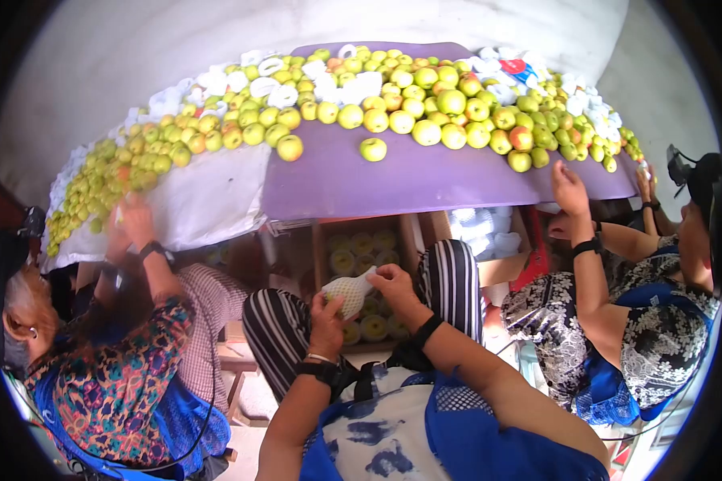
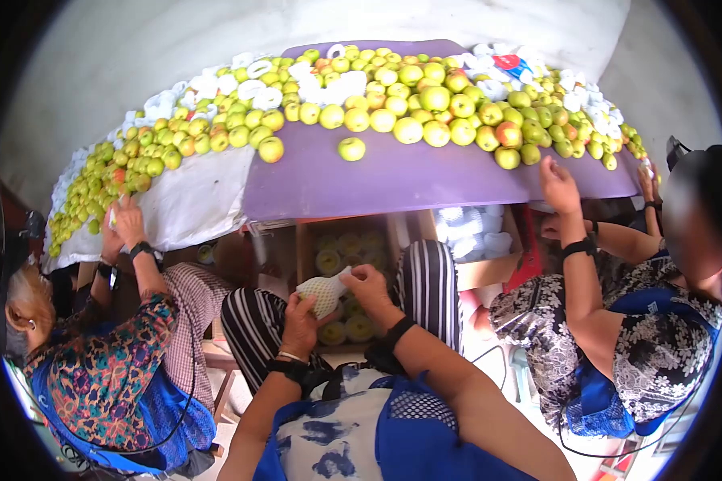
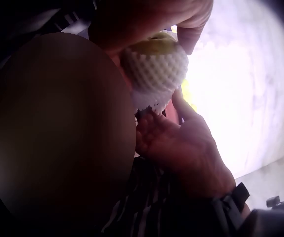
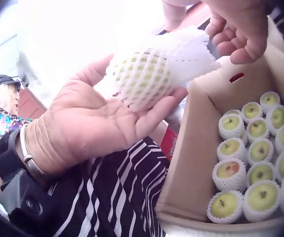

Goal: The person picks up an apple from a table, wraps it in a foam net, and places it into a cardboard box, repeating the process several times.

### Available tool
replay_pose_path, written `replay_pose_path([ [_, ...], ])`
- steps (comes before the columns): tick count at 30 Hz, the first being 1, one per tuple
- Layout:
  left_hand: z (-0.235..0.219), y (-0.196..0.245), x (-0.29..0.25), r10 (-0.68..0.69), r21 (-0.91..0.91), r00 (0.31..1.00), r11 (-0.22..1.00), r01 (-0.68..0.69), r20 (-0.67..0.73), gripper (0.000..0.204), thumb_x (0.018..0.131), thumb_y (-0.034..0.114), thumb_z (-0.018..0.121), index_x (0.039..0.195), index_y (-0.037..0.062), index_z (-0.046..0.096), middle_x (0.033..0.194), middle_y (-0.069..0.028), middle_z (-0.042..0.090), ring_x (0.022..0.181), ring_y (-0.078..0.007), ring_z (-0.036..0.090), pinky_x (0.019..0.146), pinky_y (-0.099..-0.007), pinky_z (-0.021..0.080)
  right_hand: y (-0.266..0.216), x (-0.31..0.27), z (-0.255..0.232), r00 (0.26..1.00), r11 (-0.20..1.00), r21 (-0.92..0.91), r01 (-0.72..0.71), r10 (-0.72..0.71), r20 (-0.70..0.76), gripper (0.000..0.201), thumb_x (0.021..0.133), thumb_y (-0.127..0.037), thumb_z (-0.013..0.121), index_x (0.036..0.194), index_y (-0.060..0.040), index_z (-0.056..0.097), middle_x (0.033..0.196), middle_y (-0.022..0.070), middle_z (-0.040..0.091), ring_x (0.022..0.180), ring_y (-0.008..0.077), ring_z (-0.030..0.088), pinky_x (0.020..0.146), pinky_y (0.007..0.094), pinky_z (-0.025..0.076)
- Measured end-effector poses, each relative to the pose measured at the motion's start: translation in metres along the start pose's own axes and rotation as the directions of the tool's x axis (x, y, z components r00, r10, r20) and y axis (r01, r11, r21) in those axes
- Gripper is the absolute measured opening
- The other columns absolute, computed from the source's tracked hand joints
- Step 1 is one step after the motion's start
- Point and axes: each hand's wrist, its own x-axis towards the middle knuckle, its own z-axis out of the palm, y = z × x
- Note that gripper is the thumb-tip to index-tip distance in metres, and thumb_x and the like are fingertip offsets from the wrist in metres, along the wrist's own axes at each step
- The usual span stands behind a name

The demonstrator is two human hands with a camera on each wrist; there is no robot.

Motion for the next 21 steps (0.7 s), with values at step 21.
replay_pose_path([
  [21,-0.003,-0.003,0.006,-0.002,-0.078,1.0,0.997,0.002,0.006,0.04,0.08,0.01,0.053,0.117,0.0074,0.038,0.112,-0.0102,0.049,0.1,-0.0252,0.053,0.079,-0.0423,0.049,-0.019,-0.006,-0.005,0.954,0.968,0.228,-0.104,0.033,0.298,0.013,0.078,-0.011,0.06,0.087,-0.0009,0.061,0.079,0.0006,0.06,0.07,0.0066,0.055,0.067,0.0216,0.045],
])
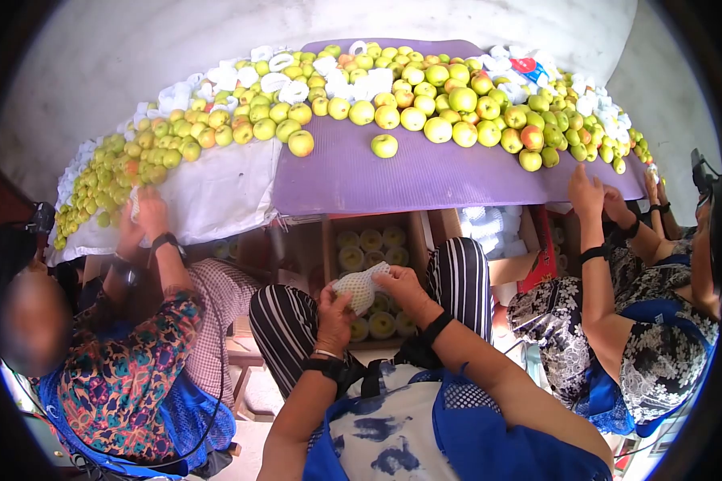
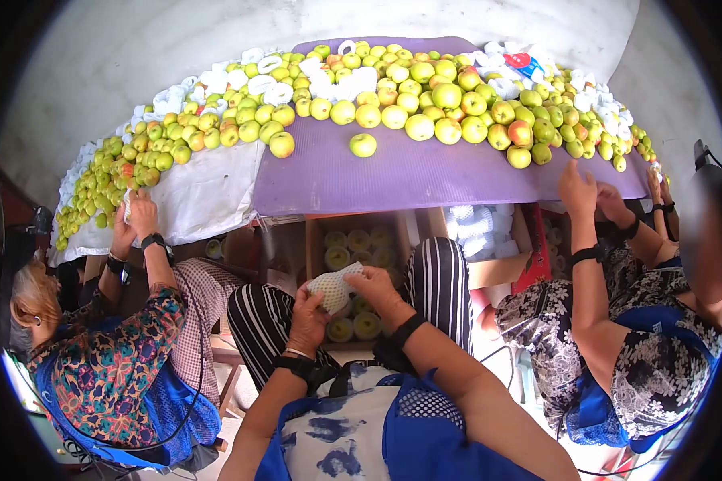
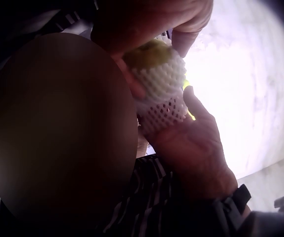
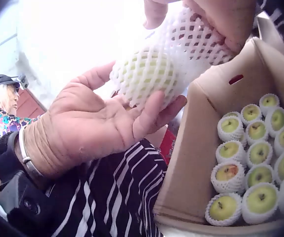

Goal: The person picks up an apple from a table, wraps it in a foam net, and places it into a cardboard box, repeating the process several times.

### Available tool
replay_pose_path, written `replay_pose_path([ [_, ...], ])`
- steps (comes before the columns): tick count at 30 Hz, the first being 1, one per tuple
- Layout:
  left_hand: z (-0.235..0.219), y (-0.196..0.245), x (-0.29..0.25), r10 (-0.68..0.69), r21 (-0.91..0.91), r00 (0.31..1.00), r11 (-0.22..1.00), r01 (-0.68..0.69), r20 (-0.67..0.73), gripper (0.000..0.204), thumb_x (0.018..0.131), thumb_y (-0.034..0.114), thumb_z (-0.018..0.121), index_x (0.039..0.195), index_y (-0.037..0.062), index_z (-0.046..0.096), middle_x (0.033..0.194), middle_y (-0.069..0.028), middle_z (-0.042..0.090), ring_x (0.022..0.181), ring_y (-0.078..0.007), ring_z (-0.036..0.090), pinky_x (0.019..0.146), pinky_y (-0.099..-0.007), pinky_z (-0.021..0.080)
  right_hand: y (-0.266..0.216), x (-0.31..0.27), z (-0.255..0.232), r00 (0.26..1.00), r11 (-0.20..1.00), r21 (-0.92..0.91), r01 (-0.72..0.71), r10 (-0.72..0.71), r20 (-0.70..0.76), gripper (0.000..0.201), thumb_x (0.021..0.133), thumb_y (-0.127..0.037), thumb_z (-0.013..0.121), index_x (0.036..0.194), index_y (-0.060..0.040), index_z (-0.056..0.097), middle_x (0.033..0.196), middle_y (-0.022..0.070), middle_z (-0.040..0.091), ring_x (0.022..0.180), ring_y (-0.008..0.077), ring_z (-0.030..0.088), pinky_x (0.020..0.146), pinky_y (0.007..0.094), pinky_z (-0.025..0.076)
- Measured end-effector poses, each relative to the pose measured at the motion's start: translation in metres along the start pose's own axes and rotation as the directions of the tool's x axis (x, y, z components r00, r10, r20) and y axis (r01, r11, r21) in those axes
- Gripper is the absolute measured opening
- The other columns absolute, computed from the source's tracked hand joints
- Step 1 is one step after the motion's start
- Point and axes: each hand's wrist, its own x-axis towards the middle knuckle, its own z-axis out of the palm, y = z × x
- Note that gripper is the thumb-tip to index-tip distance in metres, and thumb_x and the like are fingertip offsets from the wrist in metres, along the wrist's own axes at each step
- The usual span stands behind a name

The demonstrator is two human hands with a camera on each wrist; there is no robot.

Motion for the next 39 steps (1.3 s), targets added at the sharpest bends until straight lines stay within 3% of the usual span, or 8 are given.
replay_pose_path([
  [7,-0.001,0.004,-0.003,-0.077,0.046,0.989,0.996,0.072,0.129,0.051,0.082,0.01,0.051,0.127,0.0133,0.029,0.118,-0.0085,0.046,0.104,-0.0271,0.051,0.078,-0.0454,0.049,0.005,0.001,0.004,0.978,0.974,-0.088,0.207,-0.206,0.018,0.018,0.075,-0.004,0.063,0.092,-0.0026,0.059,0.08,-0.0003,0.06,0.073,0.0064,0.055,0.066,0.0216,0.046],
  [17,0.0,0.0,-0.006,-0.044,0.164,0.999,0.986,0.039,0.024,0.045,0.08,0.01,0.058,0.119,0.0087,0.037,0.11,-0.0083,0.05,0.094,-0.0233,0.057,0.069,-0.0372,0.054,0.014,-0.002,0.012,0.989,0.989,0.008,0.149,-0.149,0.009,0.023,0.072,-0.004,0.065,0.095,-0.0016,0.06,0.08,0.0001,0.06,0.072,0.0067,0.054,0.065,0.0225,0.046],
  [20,0.004,0.0,-0.007,-0.057,0.231,0.998,0.971,0.06,-0.022,0.045,0.078,0.011,0.06,0.118,0.0076,0.039,0.106,-0.0075,0.052,0.09,-0.0215,0.058,0.066,-0.0357,0.054,0.02,0.003,0.012,0.948,0.919,-0.259,0.298,-0.317,-0.034,0.025,0.071,-0.005,0.063,0.097,-0.0042,0.062,0.081,0.0048,0.063,0.07,0.0125,0.059,0.064,0.0244,0.047],
  [22,0.005,-0.002,-0.006,-0.06,0.287,0.997,0.955,0.07,-0.043,0.044,0.077,0.011,0.061,0.116,0.0075,0.04,0.104,-0.0061,0.053,0.088,-0.0196,0.058,0.063,-0.0345,0.054,0.015,-0.001,0.015,0.807,0.504,-0.752,0.426,-0.588,0.063,0.023,0.07,-0.007,0.062,0.093,-0.0075,0.063,0.077,0.0086,0.061,0.068,0.0227,0.061,0.061,0.0297,0.049],
  [25,0.005,-0.003,-0.006,-0.061,0.265,0.996,0.961,0.075,-0.06,0.044,0.075,0.01,0.064,0.114,0.0083,0.043,0.104,-0.0062,0.053,0.089,-0.0192,0.056,0.064,-0.0339,0.053,0.001,-0.011,0.026,0.792,0.341,-0.855,0.389,-0.598,0.122,0.021,0.069,-0.011,0.06,0.09,-0.0102,0.062,0.076,0.01,0.057,0.068,0.0294,0.058,0.06,0.0354,0.048],
  [32,-0.004,-0.006,0.001,-0.012,0.207,0.995,0.978,0.033,-0.103,0.041,0.077,0.009,0.061,0.113,0.0088,0.042,0.103,-0.0062,0.052,0.09,-0.0183,0.054,0.064,-0.0338,0.053,-0.004,-0.022,0.038,0.681,0.146,-0.801,0.58,-0.626,0.379,0.022,0.069,-0.011,0.059,0.09,-0.0075,0.058,0.078,0.0102,0.054,0.067,0.0287,0.056,0.058,0.0365,0.046],
  [34,-0.007,-0.007,0.003,-0.033,0.073,0.993,0.997,0.041,-0.115,0.037,0.079,0.01,0.055,0.114,0.0086,0.041,0.106,-0.0079,0.051,0.094,-0.021,0.054,0.067,-0.0353,0.052,-0.005,-0.02,0.042,0.542,0.1,-0.7,0.707,-0.713,0.445,0.022,0.069,-0.01,0.059,0.091,-0.0061,0.058,0.076,0.0109,0.052,0.07,0.0289,0.055,0.059,0.0366,0.045],
  [39,-0.011,-0.008,0.007,-0.005,-0.197,1.0,0.98,0.006,0.007,0.037,0.081,0.011,0.05,0.116,0.0076,0.04,0.112,-0.0102,0.049,0.102,-0.0244,0.051,0.081,-0.0399,0.046,-0.013,-0.029,0.048,0.526,0.068,-0.695,0.716,-0.707,0.473,0.024,0.069,-0.008,0.058,0.093,-0.0067,0.057,0.077,0.0098,0.051,0.074,0.0278,0.054,0.063,0.0369,0.044],
])
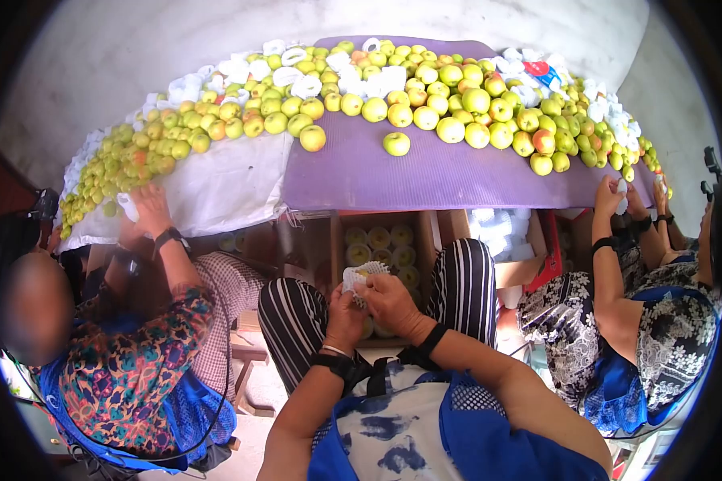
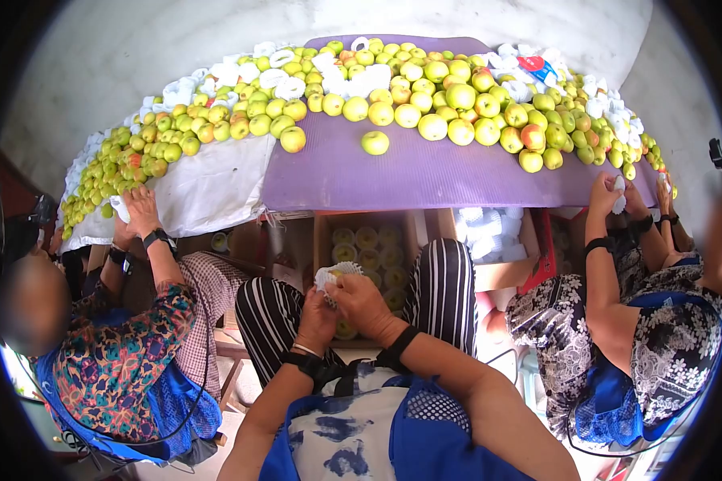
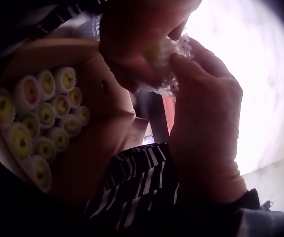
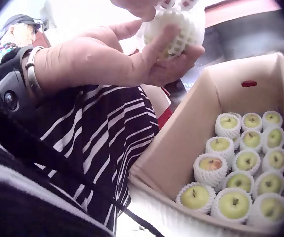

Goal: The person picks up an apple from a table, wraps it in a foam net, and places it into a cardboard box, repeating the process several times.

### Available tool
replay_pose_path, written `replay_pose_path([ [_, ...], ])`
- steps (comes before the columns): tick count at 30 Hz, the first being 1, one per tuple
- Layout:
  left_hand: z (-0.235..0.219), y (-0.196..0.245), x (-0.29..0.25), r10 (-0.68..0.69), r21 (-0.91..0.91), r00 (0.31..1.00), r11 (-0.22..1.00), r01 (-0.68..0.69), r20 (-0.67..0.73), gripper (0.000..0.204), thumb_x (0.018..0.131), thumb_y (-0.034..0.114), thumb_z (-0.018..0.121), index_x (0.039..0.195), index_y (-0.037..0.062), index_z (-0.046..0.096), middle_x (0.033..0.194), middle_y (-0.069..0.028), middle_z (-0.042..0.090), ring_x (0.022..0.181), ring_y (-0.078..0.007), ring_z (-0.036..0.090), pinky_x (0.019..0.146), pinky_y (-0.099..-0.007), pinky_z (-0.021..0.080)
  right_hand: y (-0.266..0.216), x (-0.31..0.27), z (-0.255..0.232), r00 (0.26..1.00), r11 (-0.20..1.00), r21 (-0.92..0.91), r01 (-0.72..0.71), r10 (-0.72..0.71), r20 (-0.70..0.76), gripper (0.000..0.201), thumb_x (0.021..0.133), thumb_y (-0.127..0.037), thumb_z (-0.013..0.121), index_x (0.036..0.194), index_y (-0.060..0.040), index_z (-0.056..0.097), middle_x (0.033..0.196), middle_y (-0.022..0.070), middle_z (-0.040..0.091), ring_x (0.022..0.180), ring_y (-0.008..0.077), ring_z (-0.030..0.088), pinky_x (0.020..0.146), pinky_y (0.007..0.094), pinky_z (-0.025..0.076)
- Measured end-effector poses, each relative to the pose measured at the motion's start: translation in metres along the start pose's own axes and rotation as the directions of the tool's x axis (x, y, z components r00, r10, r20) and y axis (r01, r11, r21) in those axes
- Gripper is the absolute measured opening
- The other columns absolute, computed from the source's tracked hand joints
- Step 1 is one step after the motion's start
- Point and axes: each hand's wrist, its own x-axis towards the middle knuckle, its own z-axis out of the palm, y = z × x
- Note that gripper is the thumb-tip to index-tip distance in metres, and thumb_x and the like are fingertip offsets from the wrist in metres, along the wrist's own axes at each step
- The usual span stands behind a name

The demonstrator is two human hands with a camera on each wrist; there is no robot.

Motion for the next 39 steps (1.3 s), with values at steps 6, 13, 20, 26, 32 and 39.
replay_pose_path([
  [6,0.018,0.012,-0.013,0.005,-0.209,0.964,0.977,0.052,0.266,0.035,0.082,0.012,0.048,0.115,0.0026,0.046,0.113,-0.0108,0.052,0.105,-0.0249,0.05,0.096,-0.0378,0.036,-0.003,-0.001,-0.005,0.998,1.0,-0.022,0.001,0.0,0.063,0.024,0.07,-0.009,0.057,0.094,-0.0085,0.058,0.083,0.0081,0.051,0.079,0.0262,0.053,0.069,0.0369,0.043],
  [13,0.0,0.004,0.001,-0.01,-0.255,0.988,0.966,0.049,0.152,0.041,0.085,0.027,0.05,0.117,0.0031,0.046,0.118,-0.0117,0.051,0.11,-0.0278,0.047,0.097,-0.0412,0.033,-0.008,0.001,-0.015,1.0,0.966,0.258,0.015,-0.009,-0.022,0.016,0.066,-0.007,0.063,0.082,-0.0062,0.059,0.078,0.0083,0.051,0.076,0.0249,0.052,0.068,0.034,0.042],
  [20,0.006,0.008,-0.005,-0.066,-0.368,0.972,0.918,0.147,0.224,0.045,0.082,0.029,0.046,0.119,0.0041,0.045,0.119,-0.0123,0.05,0.112,-0.0296,0.046,0.097,-0.0453,0.033,0.002,-0.007,-0.016,0.731,0.643,0.407,-0.649,0.675,0.098,0.029,0.066,-0.005,0.063,0.093,-0.0042,0.054,0.081,0.0124,0.053,0.075,0.0248,0.053,0.067,0.029,0.042],
  [26,0.003,0.003,-0.001,-0.069,-0.234,0.967,0.964,0.128,0.245,0.044,0.079,0.023,0.045,0.12,0.0055,0.044,0.119,-0.0111,0.05,0.112,-0.0274,0.046,0.097,-0.0418,0.034,0.011,-0.001,-0.013,0.94,0.93,0.23,-0.288,0.32,-0.116,0.034,0.067,-0.007,0.063,0.099,-0.0037,0.055,0.093,0.0163,0.051,0.085,0.0274,0.053,0.071,0.0329,0.044],
  [32,0.006,0.001,-0.002,-0.056,-0.089,0.98,0.993,0.074,0.191,0.037,0.087,0.019,0.039,0.121,0.0043,0.042,0.118,-0.0108,0.05,0.112,-0.0252,0.046,0.098,-0.0383,0.034,0.026,-0.012,-0.003,0.917,0.867,0.341,-0.364,0.398,-0.032,0.02,0.072,-0.008,0.061,0.091,-0.0013,0.06,0.084,0.0126,0.056,0.075,0.026,0.057,0.068,0.0322,0.047],
  [39,0.004,-0.001,0.0,-0.028,-0.007,0.981,1.0,0.03,0.194,0.039,0.09,0.027,0.038,0.119,0.0021,0.045,0.12,-0.0121,0.05,0.113,-0.0252,0.045,0.099,-0.0379,0.033,0.029,-0.004,-0.01,0.451,-0.223,0.78,-0.585,0.71,0.541,0.013,0.084,-0.013,0.053,0.084,-0.0017,0.059,0.074,-0.0002,0.058,0.065,0.0078,0.055,0.059,0.0219,0.045],
])
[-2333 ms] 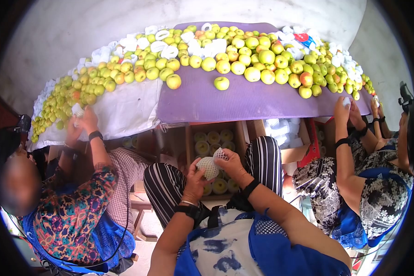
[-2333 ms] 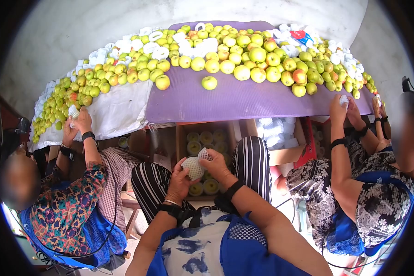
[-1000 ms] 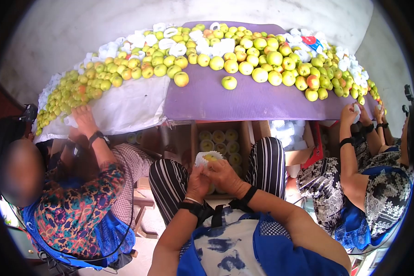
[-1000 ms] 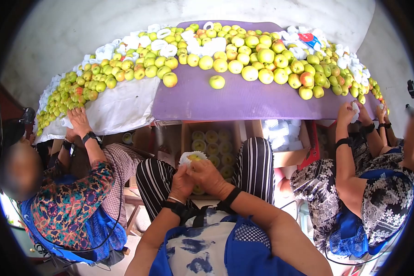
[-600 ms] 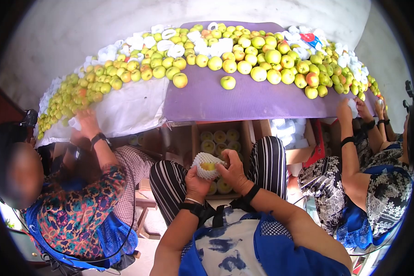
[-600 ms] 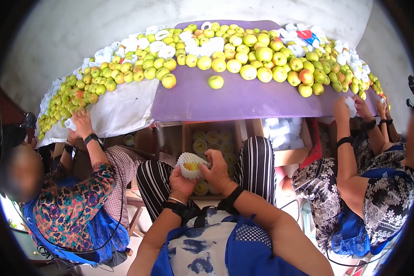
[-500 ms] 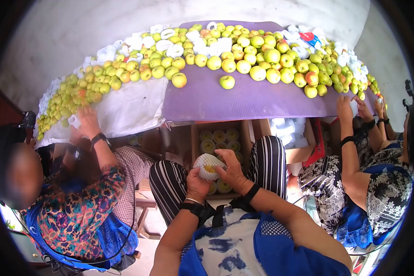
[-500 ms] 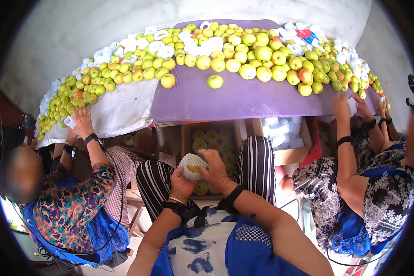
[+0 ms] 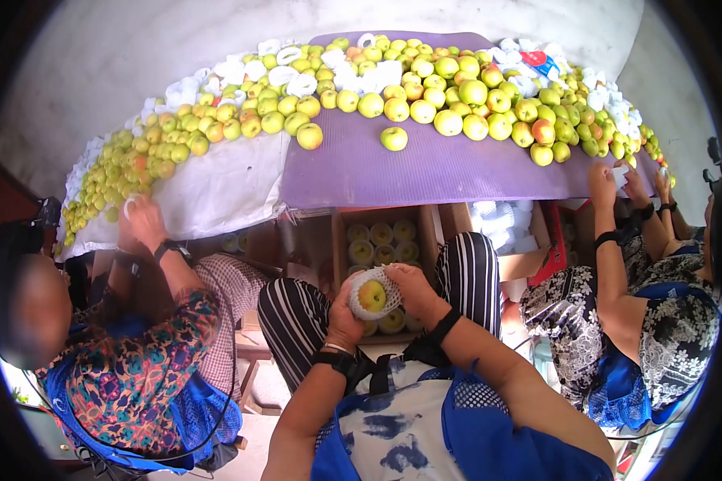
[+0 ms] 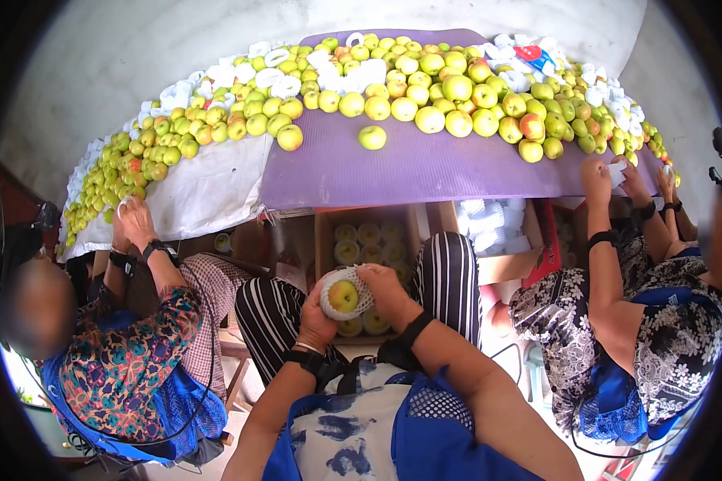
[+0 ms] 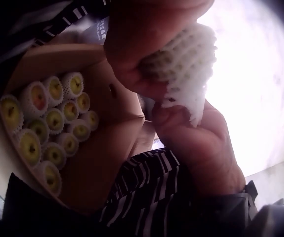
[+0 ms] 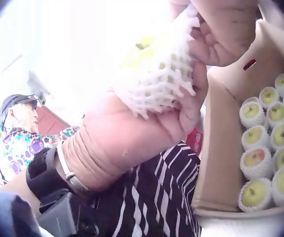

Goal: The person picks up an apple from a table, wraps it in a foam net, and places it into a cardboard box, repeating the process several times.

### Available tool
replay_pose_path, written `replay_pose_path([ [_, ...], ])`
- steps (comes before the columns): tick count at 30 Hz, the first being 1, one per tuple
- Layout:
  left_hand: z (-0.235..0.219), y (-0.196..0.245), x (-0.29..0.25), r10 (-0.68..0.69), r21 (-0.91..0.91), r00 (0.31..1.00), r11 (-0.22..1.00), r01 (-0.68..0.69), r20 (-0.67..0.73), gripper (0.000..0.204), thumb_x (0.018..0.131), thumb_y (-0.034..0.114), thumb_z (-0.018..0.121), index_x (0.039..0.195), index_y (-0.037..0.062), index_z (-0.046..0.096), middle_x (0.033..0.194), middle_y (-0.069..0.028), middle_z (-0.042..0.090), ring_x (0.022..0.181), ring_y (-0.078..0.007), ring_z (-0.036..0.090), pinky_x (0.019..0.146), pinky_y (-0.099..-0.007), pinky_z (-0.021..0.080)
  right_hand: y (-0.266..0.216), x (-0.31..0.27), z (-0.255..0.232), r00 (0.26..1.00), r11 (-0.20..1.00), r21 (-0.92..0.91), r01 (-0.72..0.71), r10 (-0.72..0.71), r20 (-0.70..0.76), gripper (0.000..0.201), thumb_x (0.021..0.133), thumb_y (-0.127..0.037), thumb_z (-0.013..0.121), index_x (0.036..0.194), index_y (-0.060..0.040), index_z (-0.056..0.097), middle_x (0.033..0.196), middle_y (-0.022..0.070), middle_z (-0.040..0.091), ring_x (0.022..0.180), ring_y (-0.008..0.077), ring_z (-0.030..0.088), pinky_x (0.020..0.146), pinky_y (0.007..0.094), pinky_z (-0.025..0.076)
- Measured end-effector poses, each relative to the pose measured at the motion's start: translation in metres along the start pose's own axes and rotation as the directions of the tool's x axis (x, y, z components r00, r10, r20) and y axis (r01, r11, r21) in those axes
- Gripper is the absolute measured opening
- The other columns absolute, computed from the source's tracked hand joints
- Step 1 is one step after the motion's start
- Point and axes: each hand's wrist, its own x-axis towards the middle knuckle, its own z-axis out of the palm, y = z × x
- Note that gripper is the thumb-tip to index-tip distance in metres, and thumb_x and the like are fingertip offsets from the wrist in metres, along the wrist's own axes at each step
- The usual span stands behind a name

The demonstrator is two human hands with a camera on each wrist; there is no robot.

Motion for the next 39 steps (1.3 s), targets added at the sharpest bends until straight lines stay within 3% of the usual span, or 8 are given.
replay_pose_path([
  [5,0.001,0.003,-0.001,-0.122,-0.168,0.99,0.98,0.109,-0.073,0.042,0.091,0.033,0.034,0.117,0.0025,0.048,0.118,-0.0125,0.052,0.112,-0.0265,0.046,0.098,-0.0395,0.034,0.025,0.014,-0.01,0.998,0.99,-0.139,0.031,-0.038,-0.045,0.014,0.085,-0.014,0.052,0.08,-0.002,0.058,0.072,-0.0001,0.058,0.064,0.007,0.054,0.057,0.0213,0.044],
  [7,0.005,0.004,-0.002,-0.148,-0.233,0.98,0.966,0.113,-0.136,0.045,0.09,0.037,0.031,0.116,0.004,0.049,0.118,-0.0118,0.052,0.111,-0.0272,0.047,0.098,-0.0407,0.034,0.043,0.022,-0.013,0.945,0.785,-0.575,0.232,-0.322,-0.059,0.015,0.085,-0.014,0.05,0.081,-0.0007,0.056,0.07,0.0031,0.057,0.063,0.0082,0.053,0.057,0.0244,0.044],
  [13,0.002,-0.006,0.002,-0.122,-0.223,0.986,0.97,0.094,-0.115,0.043,0.088,0.037,0.031,0.114,0.0088,0.05,0.117,-0.0096,0.052,0.11,-0.0276,0.048,0.096,-0.0423,0.036,0.032,0.012,0.003,0.763,0.477,-0.784,0.397,-0.646,-0.007,0.017,0.085,-0.016,0.047,0.083,-0.0005,0.054,0.071,0.0153,0.057,0.064,0.0269,0.058,0.061,0.0336,0.044],
  [20,0.007,-0.002,-0.001,-0.205,-0.349,0.971,0.925,0.151,-0.122,0.039,0.086,0.033,0.035,0.112,0.0099,0.051,0.115,-0.0084,0.053,0.108,-0.027,0.049,0.093,-0.0424,0.038,0.028,0.008,0.005,0.825,0.529,-0.77,0.358,-0.564,-0.003,0.015,0.083,-0.017,0.05,0.082,-0.0026,0.054,0.076,0.0191,0.057,0.075,0.0358,0.056,0.065,0.0397,0.044],
  [25,-0.005,-0.001,0.001,-0.22,-0.399,0.974,0.899,0.183,-0.048,0.037,0.086,0.03,0.034,0.109,0.007,0.053,0.11,-0.0115,0.056,0.103,-0.0285,0.052,0.091,-0.0429,0.04,0.037,0.013,-0.01,0.706,0.143,-0.888,0.437,-0.666,0.24,0.02,0.078,-0.01,0.054,0.096,-0.0019,0.051,0.092,0.0178,0.053,0.083,0.0305,0.053,0.073,0.0338,0.044],
  [29,-0.008,0.001,0.0,-0.262,-0.331,0.962,0.916,0.225,-0.072,0.038,0.086,0.028,0.033,0.109,0.0034,0.052,0.109,-0.0138,0.056,0.103,-0.0286,0.053,0.091,-0.0424,0.041,0.032,0.013,-0.015,0.892,0.378,-0.861,0.34,-0.421,0.167,0.033,0.074,-0.013,0.059,0.104,-0.0042,0.05,0.101,0.0165,0.053,0.096,0.0326,0.051,0.083,0.037,0.041],
  [31,-0.003,0.001,-0.001,-0.253,-0.251,0.934,0.949,0.19,-0.251,0.04,0.086,0.028,0.032,0.107,0.0005,0.052,0.108,-0.0148,0.056,0.101,-0.0286,0.054,0.089,-0.0423,0.042,0.017,0.006,-0.009,0.995,0.903,-0.423,0.077,-0.041,0.093,0.05,0.071,-0.012,0.062,0.117,-0.0044,0.044,0.107,0.0129,0.052,0.098,0.0264,0.051,0.085,0.0345,0.04],
  [39,-0.015,-0.011,0.01,-0.217,-0.035,0.848,0.973,0.229,-0.484,0.034,0.09,0.027,0.031,0.103,0.0006,0.049,0.1,-0.0135,0.057,0.088,-0.0279,0.059,0.075,-0.0393,0.05,0.024,0.01,0.003,0.861,0.506,-0.741,0.441,-0.007,0.508,0.072,0.056,-0.018,0.075,0.119,-0.0076,0.043,0.11,0.0128,0.049,0.105,0.0245,0.047,0.09,0.0309,0.037],
])
